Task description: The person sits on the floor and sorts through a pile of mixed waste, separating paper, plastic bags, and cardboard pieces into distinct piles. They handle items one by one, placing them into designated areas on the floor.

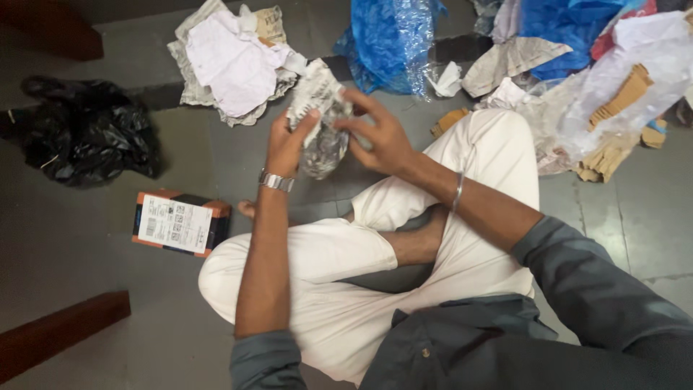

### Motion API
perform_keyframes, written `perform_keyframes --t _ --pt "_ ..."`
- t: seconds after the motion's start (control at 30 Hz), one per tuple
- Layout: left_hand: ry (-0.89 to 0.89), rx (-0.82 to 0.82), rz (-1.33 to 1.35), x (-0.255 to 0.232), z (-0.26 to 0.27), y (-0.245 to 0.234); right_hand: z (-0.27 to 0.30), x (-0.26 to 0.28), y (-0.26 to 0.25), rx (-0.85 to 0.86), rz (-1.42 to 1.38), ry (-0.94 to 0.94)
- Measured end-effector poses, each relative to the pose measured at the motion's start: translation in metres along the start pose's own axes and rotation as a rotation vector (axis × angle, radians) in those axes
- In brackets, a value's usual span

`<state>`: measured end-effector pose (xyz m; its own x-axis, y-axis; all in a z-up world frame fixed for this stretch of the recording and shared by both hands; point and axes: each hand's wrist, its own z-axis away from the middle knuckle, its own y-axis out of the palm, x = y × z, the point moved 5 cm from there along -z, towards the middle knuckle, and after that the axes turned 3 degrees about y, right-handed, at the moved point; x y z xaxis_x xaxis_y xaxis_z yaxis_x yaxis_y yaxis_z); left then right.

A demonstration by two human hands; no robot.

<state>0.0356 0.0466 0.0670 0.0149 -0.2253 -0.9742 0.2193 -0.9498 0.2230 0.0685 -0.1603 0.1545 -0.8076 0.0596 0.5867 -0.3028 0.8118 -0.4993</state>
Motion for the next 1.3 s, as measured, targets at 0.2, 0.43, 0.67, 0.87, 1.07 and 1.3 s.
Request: perform_keyframes --t 0.2,0.43,0.67,0.87,1.07,1.3 --pt "0.061 -0.087 -0.007 -0.014 0.005 0.008 0.011 -0.045 0.002 -0.122 -0.531 0.349" --pt "-0.008 -0.076 0.084 -0.019 0.007 0.011 0.037 -0.094 0.045 -0.004 -1.269 0.8" --pt "0.091 -0.091 0.029 -0.025 0.007 0.006 0.04 -0.093 0.044 0.092 -0.854 0.614" --pt "0.067 -0.133 0.039 -0.03 0.006 -0.001 0.022 -0.077 0.035 0.064 -0.791 0.596" --pt "0.387 -0.027 -0.47 -0.057 0.012 0.01 0.01 -0.052 0.011 -0.011 -0.322 0.367" --pt "0.241 -0.073 -0.34 -0.05 0.011 -0.003 0.021 -0.063 0.032 0.124 -0.582 0.663"
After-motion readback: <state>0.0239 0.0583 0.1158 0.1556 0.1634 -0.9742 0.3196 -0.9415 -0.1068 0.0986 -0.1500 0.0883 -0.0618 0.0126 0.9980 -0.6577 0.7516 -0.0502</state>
